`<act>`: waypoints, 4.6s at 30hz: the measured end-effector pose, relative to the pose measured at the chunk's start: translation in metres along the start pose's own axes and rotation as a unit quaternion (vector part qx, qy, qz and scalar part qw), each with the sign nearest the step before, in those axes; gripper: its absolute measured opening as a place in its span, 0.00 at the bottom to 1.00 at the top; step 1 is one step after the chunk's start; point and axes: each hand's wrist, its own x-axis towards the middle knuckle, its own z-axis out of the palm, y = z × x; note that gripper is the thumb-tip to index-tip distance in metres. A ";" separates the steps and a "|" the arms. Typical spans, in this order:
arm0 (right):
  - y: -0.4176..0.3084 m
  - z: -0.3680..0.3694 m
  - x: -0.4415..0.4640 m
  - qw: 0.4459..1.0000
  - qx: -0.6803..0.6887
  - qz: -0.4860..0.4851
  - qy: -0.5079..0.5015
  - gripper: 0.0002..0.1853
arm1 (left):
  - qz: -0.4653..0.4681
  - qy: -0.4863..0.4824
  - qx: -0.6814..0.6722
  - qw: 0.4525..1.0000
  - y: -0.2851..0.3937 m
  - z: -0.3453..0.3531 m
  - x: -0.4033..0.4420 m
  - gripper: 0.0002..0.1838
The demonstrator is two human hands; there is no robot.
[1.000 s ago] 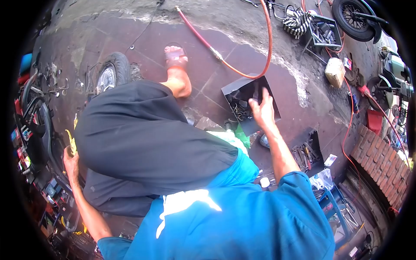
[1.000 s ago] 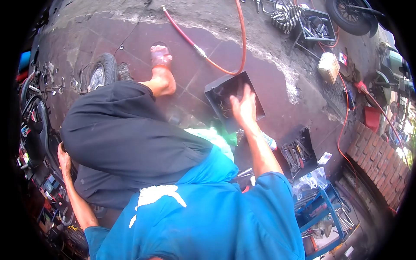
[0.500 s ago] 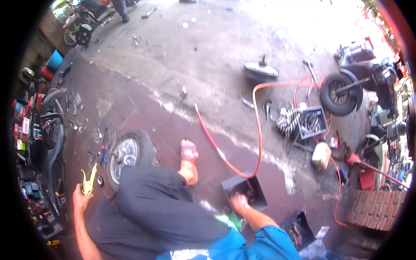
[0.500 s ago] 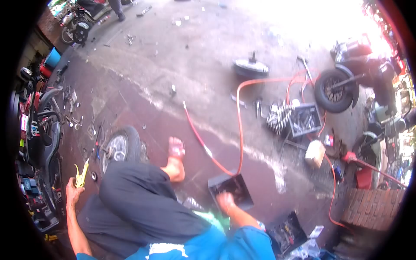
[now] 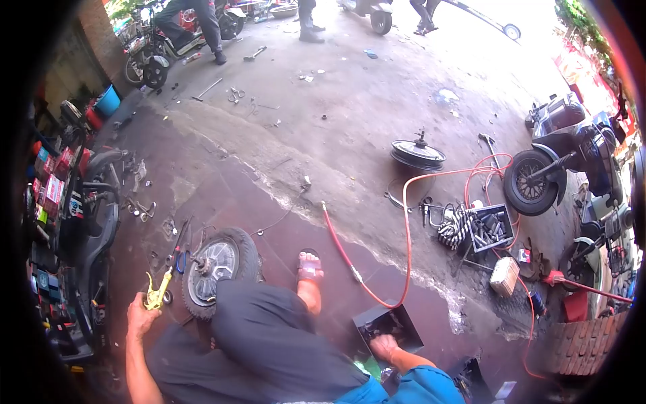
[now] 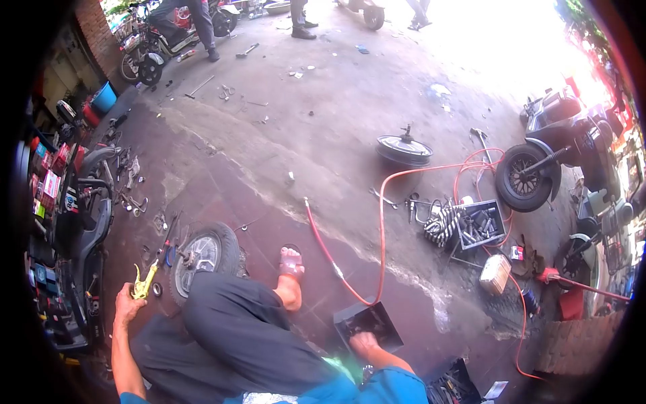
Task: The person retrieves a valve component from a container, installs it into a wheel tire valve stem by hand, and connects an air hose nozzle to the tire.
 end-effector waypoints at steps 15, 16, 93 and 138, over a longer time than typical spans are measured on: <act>0.028 -0.022 -0.043 0.912 0.247 0.231 0.230 0.16 | 0.066 -0.103 -0.058 0.991 -0.064 -0.003 0.011 0.26; 0.030 -0.017 -0.041 0.926 0.240 0.211 0.203 0.14 | 0.064 -0.101 -0.059 0.991 -0.066 -0.003 0.009 0.26; -0.377 -0.353 0.247 0.747 0.611 -0.215 -0.151 0.13 | -0.071 -0.053 -0.583 0.808 -0.012 0.122 -0.003 0.19; -0.338 -0.322 0.253 0.894 0.068 -0.427 0.118 0.08 | 0.089 0.000 -0.289 0.953 -0.009 0.177 0.003 0.12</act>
